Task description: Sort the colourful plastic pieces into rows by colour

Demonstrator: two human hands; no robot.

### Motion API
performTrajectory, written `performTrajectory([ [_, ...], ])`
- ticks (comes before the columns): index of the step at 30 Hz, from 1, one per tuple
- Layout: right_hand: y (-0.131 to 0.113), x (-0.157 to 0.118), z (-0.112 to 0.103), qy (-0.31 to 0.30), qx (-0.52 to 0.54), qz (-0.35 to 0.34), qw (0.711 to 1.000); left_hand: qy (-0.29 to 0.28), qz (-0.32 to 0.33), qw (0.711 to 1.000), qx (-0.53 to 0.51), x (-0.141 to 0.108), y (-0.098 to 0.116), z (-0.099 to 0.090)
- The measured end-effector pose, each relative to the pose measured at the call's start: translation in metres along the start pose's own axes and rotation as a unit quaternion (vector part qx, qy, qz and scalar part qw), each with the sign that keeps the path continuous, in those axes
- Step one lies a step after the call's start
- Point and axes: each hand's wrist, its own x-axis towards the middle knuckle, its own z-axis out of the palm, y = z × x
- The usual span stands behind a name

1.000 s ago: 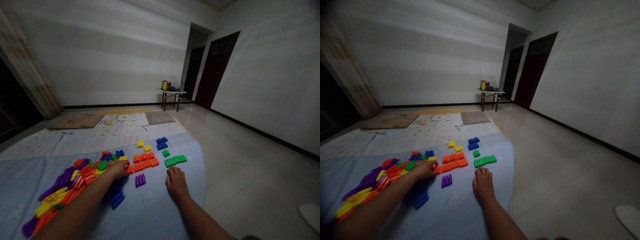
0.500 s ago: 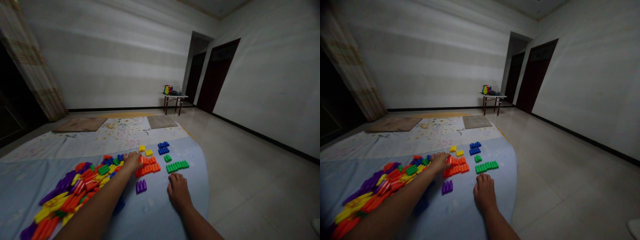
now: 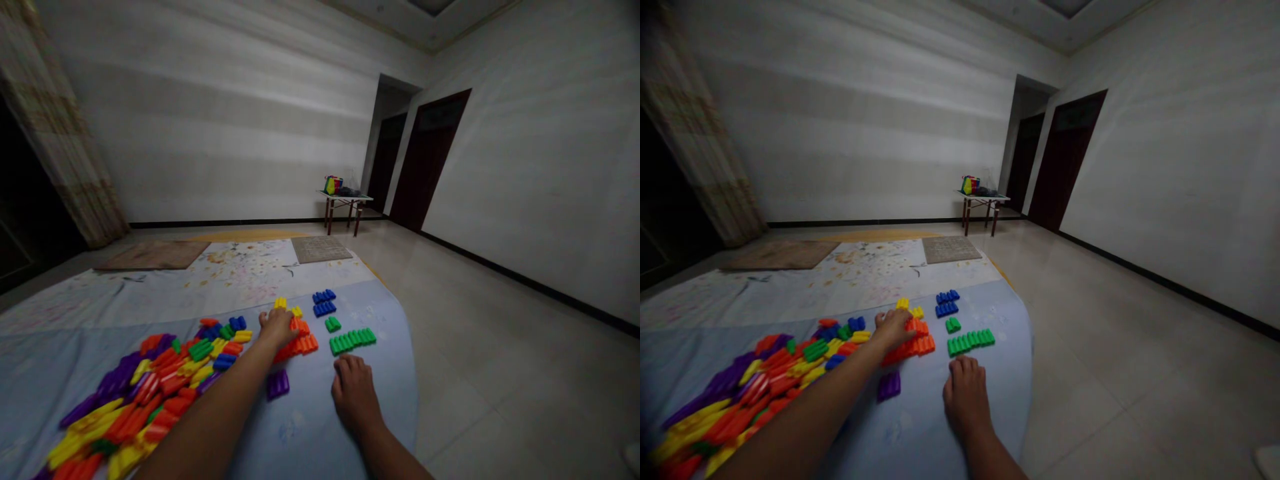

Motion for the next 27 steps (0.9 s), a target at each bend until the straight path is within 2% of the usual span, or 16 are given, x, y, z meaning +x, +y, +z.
performTrajectory([
  [5,-0.001,-0.001,-0.001,0.005,-0.004,0.000,1.000,-0.001,-0.005,1.000,0.006,0.000,0.000,0.003],
  [10,0.002,-0.001,0.003,-0.001,-0.001,-0.004,1.000,0.003,-0.024,0.999,0.025,0.001,-0.001,-0.003],
  [19,0.002,-0.001,0.002,0.006,0.003,-0.009,1.000,0.001,-0.049,0.997,0.054,-0.001,0.007,-0.004],
  [24,-0.002,-0.001,-0.003,0.012,0.002,-0.010,1.000,0.010,-0.055,0.998,0.023,0.000,0.003,-0.001],
  [27,-0.001,-0.001,-0.001,0.013,0.002,-0.008,1.000,0.046,-0.063,0.997,-0.014,-0.005,-0.004,-0.007],
])
